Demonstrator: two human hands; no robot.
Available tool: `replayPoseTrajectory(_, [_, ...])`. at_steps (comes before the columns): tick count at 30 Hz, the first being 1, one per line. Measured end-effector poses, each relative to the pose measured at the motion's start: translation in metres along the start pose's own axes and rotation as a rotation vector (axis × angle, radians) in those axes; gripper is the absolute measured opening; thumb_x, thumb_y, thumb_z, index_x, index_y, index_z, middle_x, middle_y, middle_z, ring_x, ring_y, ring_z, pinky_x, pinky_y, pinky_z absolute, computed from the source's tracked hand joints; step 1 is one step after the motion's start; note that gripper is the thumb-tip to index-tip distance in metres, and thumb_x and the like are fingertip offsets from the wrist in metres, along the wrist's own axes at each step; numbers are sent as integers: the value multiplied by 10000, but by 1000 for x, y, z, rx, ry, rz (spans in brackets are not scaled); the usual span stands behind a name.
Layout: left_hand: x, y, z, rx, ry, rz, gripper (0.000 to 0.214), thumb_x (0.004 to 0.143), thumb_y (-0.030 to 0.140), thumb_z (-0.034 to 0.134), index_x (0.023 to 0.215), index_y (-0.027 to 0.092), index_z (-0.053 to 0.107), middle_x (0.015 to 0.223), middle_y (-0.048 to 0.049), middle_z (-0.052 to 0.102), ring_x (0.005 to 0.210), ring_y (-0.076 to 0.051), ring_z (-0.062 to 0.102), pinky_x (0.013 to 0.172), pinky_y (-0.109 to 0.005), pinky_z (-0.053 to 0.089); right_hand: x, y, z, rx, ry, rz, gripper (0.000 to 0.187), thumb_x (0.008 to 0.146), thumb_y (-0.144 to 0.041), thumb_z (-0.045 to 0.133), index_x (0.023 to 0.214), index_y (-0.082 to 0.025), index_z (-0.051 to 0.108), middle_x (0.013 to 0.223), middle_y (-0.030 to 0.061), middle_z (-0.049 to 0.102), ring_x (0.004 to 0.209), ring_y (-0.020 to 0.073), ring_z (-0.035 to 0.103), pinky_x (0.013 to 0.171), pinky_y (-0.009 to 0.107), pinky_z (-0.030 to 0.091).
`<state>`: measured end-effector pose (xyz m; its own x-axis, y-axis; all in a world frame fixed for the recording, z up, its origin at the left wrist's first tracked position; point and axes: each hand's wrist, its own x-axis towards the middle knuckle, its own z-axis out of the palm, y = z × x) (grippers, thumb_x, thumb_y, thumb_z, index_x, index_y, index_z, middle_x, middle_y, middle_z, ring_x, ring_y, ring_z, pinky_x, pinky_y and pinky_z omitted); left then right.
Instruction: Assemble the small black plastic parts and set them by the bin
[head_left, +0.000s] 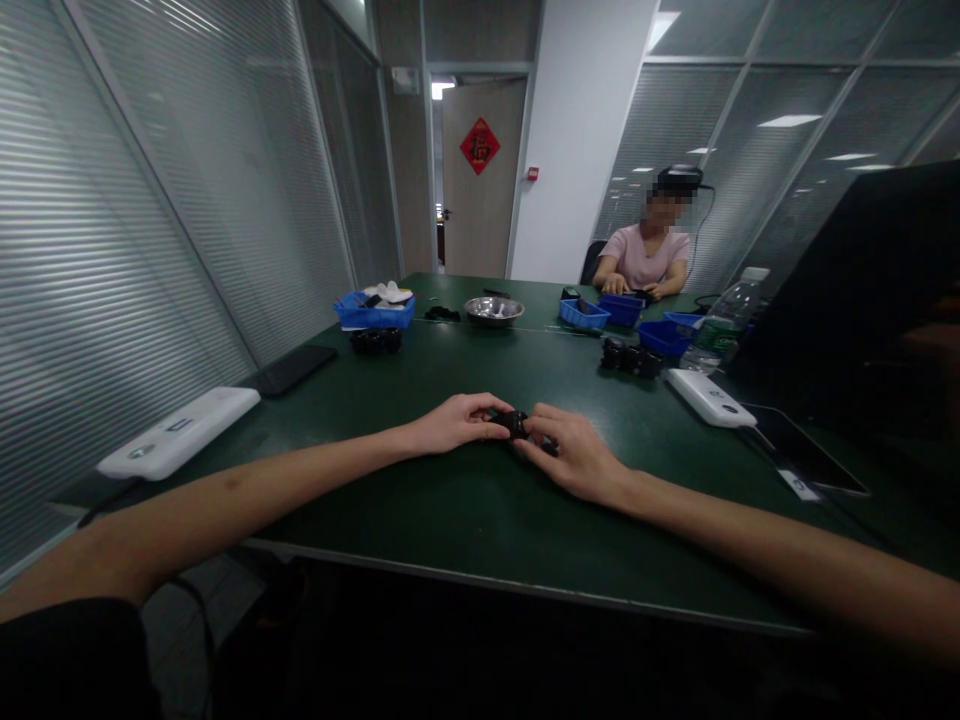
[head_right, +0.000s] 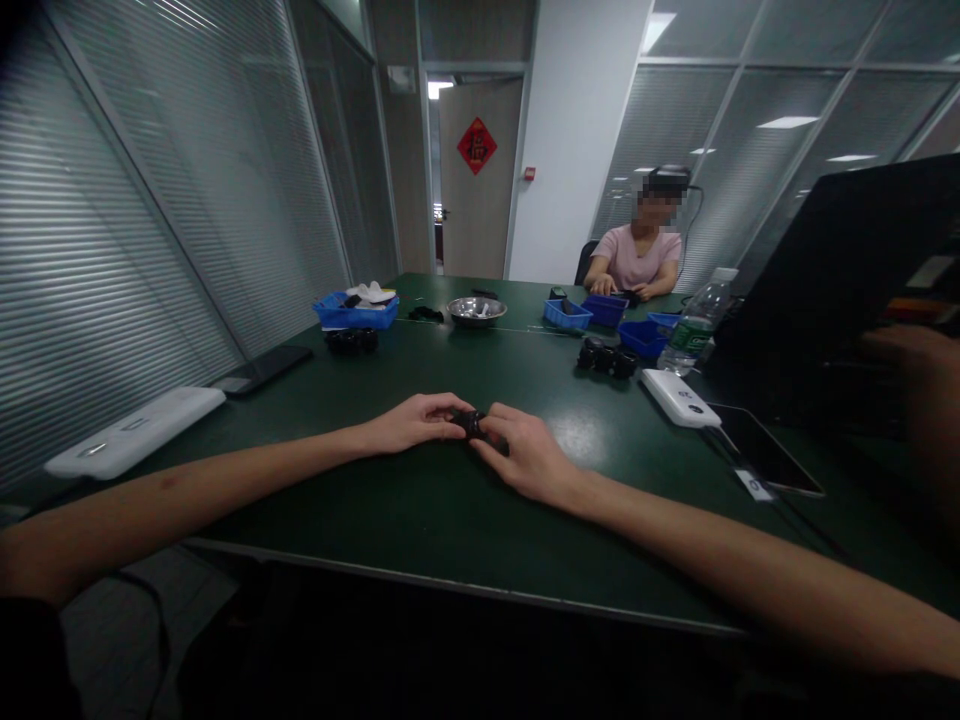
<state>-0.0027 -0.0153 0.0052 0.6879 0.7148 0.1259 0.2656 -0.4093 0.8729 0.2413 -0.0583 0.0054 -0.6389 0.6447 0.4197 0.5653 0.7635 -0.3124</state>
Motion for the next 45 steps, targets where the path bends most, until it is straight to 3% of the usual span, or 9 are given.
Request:
replayPoseTrajectory(4, [2, -3, 0, -12, 11, 11, 428, 904, 375, 713, 1257, 141, 653, 984, -41, 680, 816, -151, 586, 736, -283, 439, -1, 3, 1, -1, -3, -1, 53, 970, -184, 639, 922, -171, 656, 891, 36, 610, 755, 163, 561, 644, 288, 411])
replayPoseTrajectory(11, [3, -7, 2, 2, 19, 27, 421, 888, 378, 735, 1239, 156, 663, 970, -30, 669, 826, -152, 581, 751, -284, 441, 0, -1, 0, -1, 17, -6, 245, 1022, -315, 604, 823, -179, 646, 831, 29, 593, 723, 159, 548, 636, 292, 402])
replayPoseTrajectory(17, [3, -6, 1, -19, 19, 23, 427, 890, 363, 733, 1251, 147, 657, 943, -21, 664, 786, -140, 565, 716, -273, 424, 0, 1, 0, -19, 0, -12, 58, 978, -189, 632, 926, -176, 655, 900, 39, 612, 762, 167, 560, 649, 291, 415])
replayPoseTrajectory(23, [1, -2, 1, 14, 15, 33, 434, 895, 362, 731, 1263, 144, 655, 997, -43, 680, 845, -155, 597, 764, -288, 447, 1, 0, 0, -2, 5, -10, 219, 1023, -307, 605, 853, -176, 647, 850, 31, 593, 738, 162, 551, 645, 293, 411])
replayPoseTrajectory(30, [2, -7, 1, -26, 15, 27, 441, 894, 367, 737, 1263, 142, 653, 980, -40, 684, 827, -157, 606, 741, -287, 456, -1, 1, 0, -28, 0, -14, 43, 971, -180, 640, 932, -170, 655, 895, 40, 611, 764, 170, 564, 652, 293, 410])
replayPoseTrajectory(34, [2, -6, 1, -6, 17, 36, 445, 886, 362, 743, 1259, 134, 660, 1063, -66, 700, 898, -177, 624, 797, -306, 467, 0, 0, -1, 0, -7, -1, 180, 1016, -292, 612, 884, -177, 653, 872, 32, 598, 740, 160, 556, 646, 285, 407])
replayPoseTrajectory(37, [3, -6, 1, -7, 20, 39, 455, 885, 359, 739, 1265, 123, 655, 1023, -54, 693, 845, -158, 598, 763, -291, 449, -1, 0, 0, -17, 12, -10, 209, 1025, -292, 595, 857, -175, 638, 860, 32, 594, 738, 161, 553, 646, 285, 399])
replayPoseTrajectory(42, [2, -5, 1, -6, 26, 6, 459, 893, 372, 728, 1274, 128, 649, 887, -7, 640, 750, -131, 539, 682, -262, 404, -1, 1, 2, -23, 16, -26, 24, 962, -157, 629, 946, -174, 635, 920, 40, 608, 762, 161, 555, 654, 281, 413])
replayPoseTrajectory(45, [2, -3, 1, 6, 26, 18, 452, 889, 370, 733, 1263, 128, 656, 908, -13, 642, 767, -134, 540, 693, -264, 406, -1, 0, 1, -13, 13, -6, 98, 983, -239, 643, 906, -178, 642, 897, 34, 600, 747, 159, 553, 646, 283, 417])
